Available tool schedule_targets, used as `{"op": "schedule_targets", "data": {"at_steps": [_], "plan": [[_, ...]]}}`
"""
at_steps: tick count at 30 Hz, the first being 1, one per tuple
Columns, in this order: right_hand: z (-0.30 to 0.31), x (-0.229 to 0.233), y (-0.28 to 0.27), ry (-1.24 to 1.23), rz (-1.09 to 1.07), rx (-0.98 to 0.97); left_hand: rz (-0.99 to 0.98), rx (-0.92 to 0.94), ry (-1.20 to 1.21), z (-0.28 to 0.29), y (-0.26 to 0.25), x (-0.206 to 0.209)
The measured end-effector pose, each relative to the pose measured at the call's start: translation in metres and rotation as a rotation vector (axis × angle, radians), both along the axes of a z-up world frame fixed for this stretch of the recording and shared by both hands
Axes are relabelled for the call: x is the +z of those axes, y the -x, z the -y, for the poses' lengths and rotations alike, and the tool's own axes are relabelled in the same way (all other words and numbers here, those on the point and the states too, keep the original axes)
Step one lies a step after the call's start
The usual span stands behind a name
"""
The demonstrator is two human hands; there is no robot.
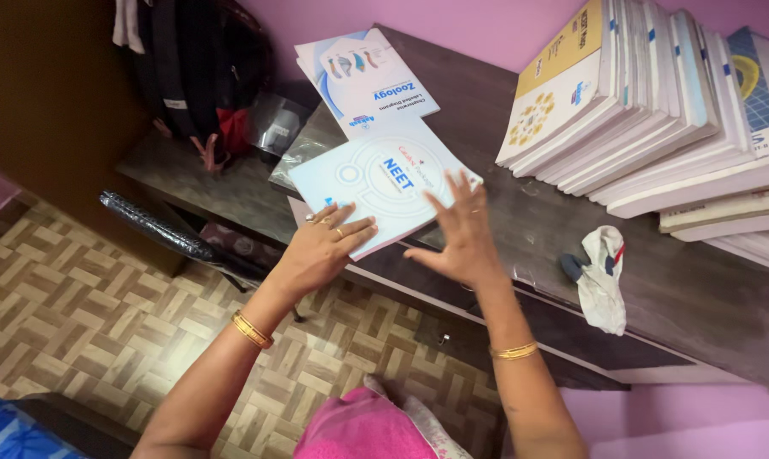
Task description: The person sorts through a large pile of books, notebooks, and papers on a bed and a desk, picking up individual items and organizing them into stacks.
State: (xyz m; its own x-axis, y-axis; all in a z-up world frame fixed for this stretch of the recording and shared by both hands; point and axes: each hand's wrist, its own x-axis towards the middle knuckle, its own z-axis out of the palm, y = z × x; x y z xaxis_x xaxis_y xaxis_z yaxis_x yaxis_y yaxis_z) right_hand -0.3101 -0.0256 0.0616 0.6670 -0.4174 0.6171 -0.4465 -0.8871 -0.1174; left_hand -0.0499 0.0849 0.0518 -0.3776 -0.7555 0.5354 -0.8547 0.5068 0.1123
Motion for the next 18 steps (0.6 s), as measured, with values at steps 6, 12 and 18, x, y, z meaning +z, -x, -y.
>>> {"op": "schedule_targets", "data": {"at_steps": [6,12,18], "plan": [[0.0,0.011,-0.027,-0.006,0.083,0.183,-0.284,-0.06,0.074,-0.018,-0.012,0.039],[-0.022,0.016,-0.062,-0.032,0.517,-0.008,-0.307,0.166,0.769,-0.038,-0.005,0.084],[-0.007,0.004,-0.1,-0.888,1.423,0.233,-0.261,0.319,0.452,-0.015,0.012,0.087]]}}
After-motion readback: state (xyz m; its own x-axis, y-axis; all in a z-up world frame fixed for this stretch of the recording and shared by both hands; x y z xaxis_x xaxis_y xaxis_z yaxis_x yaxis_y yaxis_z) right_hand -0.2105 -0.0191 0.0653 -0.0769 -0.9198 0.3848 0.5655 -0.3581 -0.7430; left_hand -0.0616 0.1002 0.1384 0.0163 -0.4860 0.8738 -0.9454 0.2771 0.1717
